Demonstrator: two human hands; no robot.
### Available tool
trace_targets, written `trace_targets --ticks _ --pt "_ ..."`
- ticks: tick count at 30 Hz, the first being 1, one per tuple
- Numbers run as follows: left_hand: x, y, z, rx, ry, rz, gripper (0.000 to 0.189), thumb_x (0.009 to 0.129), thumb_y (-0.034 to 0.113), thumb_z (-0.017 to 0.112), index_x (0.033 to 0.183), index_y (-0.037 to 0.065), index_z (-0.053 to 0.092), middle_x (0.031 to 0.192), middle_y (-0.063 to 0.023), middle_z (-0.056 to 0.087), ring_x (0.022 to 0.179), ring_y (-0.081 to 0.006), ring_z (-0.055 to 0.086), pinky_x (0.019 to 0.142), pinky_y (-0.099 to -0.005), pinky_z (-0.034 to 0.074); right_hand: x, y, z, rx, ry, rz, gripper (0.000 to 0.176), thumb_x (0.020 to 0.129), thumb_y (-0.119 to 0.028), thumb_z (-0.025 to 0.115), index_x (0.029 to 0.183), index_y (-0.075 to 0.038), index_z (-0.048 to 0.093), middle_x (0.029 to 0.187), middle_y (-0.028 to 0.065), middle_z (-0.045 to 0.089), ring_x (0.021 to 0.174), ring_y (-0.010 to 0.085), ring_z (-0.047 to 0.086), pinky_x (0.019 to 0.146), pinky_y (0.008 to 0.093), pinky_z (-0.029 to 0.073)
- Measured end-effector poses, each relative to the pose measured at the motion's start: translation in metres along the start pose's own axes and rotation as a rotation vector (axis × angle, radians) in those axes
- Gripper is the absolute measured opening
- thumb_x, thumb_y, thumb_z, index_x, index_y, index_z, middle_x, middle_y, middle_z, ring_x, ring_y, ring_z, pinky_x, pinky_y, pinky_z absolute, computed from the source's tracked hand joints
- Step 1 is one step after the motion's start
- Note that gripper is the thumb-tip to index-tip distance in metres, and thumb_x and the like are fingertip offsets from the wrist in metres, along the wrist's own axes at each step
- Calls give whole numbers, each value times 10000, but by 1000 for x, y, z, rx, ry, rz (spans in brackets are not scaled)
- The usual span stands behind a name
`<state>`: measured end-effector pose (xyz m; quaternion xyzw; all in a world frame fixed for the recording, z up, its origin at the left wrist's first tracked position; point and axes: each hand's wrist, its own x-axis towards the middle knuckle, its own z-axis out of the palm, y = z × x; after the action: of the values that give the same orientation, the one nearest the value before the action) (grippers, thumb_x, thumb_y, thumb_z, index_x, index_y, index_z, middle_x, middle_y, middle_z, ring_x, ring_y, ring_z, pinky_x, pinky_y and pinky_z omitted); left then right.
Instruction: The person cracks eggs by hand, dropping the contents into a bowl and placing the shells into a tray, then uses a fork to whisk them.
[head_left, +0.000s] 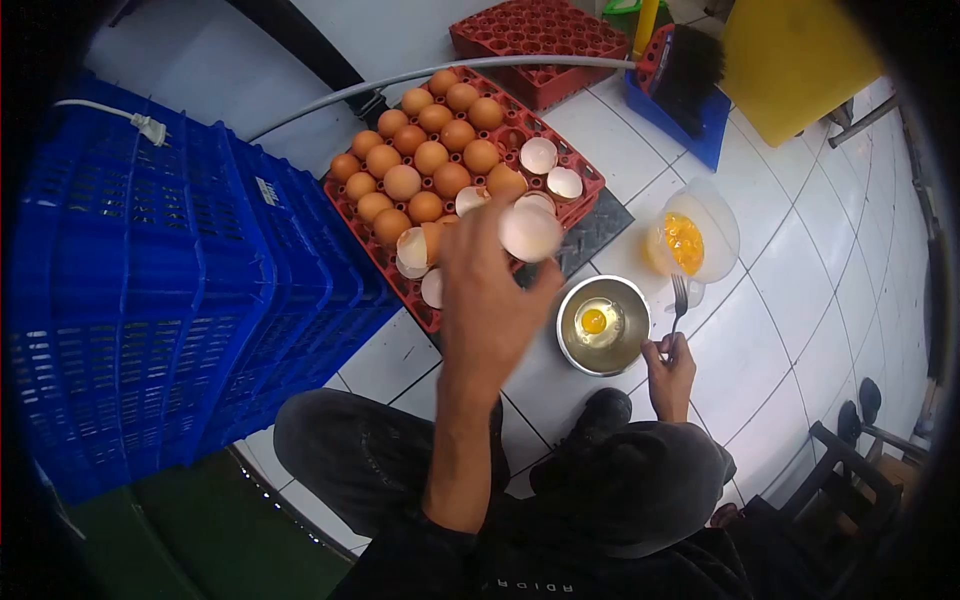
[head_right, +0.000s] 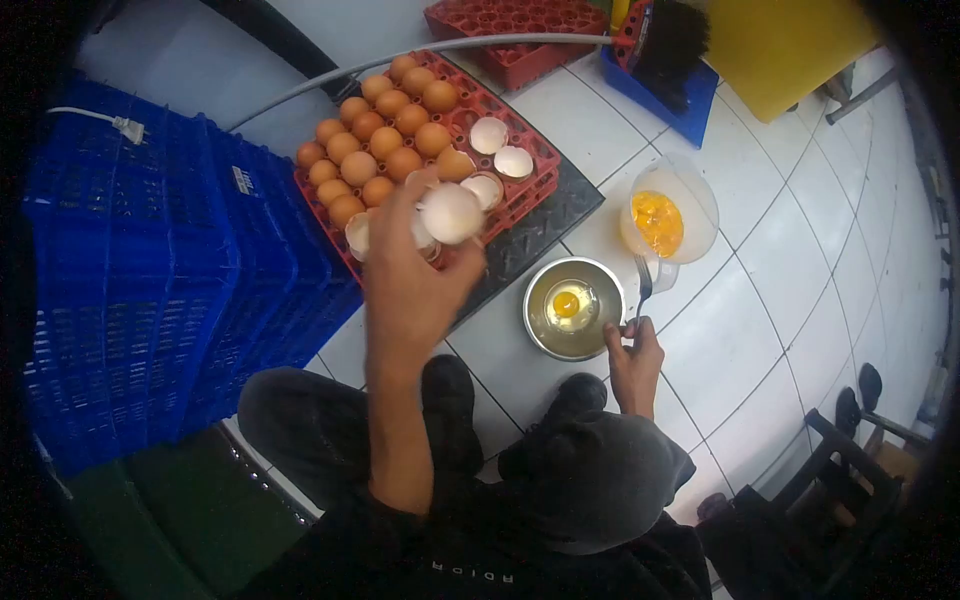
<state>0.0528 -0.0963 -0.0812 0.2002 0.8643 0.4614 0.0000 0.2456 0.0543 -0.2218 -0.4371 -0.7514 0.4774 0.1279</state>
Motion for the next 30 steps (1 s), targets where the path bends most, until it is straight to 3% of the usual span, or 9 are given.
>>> trace_targets --ticks 6,8,9,11,14,17,20,26,30 --pt "39 -37 -7 409 156 120 526 746 163 732 1216 33 534 1175 -143 569 1144 -334 487 963 -439 392 -4 -1 11 77 -44 -23 297 867 -153 673 771 -28 421 704 43 474 593 90 397 507 265 369" --pt "44 -52 -14 293 240 102 449 761 176 727 1156 25 575 1144 -148 581 1124 -338 505 955 -434 401 -1 2 10 91 -35 -32 294 870 -148 670 771 -30 419 713 39 470 605 90 399 515 260 375" --pt "45 -61 -20 234 273 90 413 769 182 725 1126 21 596 1129 -150 587 1115 -339 513 951 -432 406 -2 3 8 95 -29 -28 292 871 -145 668 772 -31 419 718 37 468 611 90 400 519 257 378" --pt "47 -90 -37 188 455 -121 318 789 193 713 1047 22 639 1064 -158 606 1053 -338 554 949 -436 412 -3 2 3 112 -20 1 291 873 -152 663 769 -35 416 700 29 459 613 88 383 520 262 360" --pt "50 -133 -59 102 410 -333 261 809 189 691 1010 26 658 1013 -167 613 946 -342 599 923 -442 422 -1 7 -2 89 -12 52 293 871 -168 659 766 -38 418 680 29 456 590 87 355 502 268 324" --pt "59 -112 -56 276 313 -60 258 802 198 679 1004 37 671 987 -148 645 915 -319 626 887 -452 435 0 13 -1 50 -29 36 296 870 -172 659 766 -35 418 677 40 465 576 91 354 497 271 316" --pt "82 -88 -46 308 -4 -198 284 764 213 698 1000 57 685 978 -131 679 944 -301 641 864 -464 440 -2 12 4 52 -14 -13 307 872 -187 656 766 -27 416 672 54 479 570 96 367 502 277 319" --pt "102 -81 -47 559 -259 -421 364 682 234 755 1011 91 690 1011 -130 694 1005 -280 641 897 -457 429 -3 19 7 48 -31 29 340 849 -228 679 765 -22 422 671 101 496 618 155 418 581 313 387" --pt "100 -92 -43 607 -216 -373 416 655 254 785 1021 81 688 1017 -148 693 1006 -281 647 909 -443 438 -5 15 9 31 -74 59 343 851 -233 680 763 -23 423 675 102 493 666 167 433 624 319 396"
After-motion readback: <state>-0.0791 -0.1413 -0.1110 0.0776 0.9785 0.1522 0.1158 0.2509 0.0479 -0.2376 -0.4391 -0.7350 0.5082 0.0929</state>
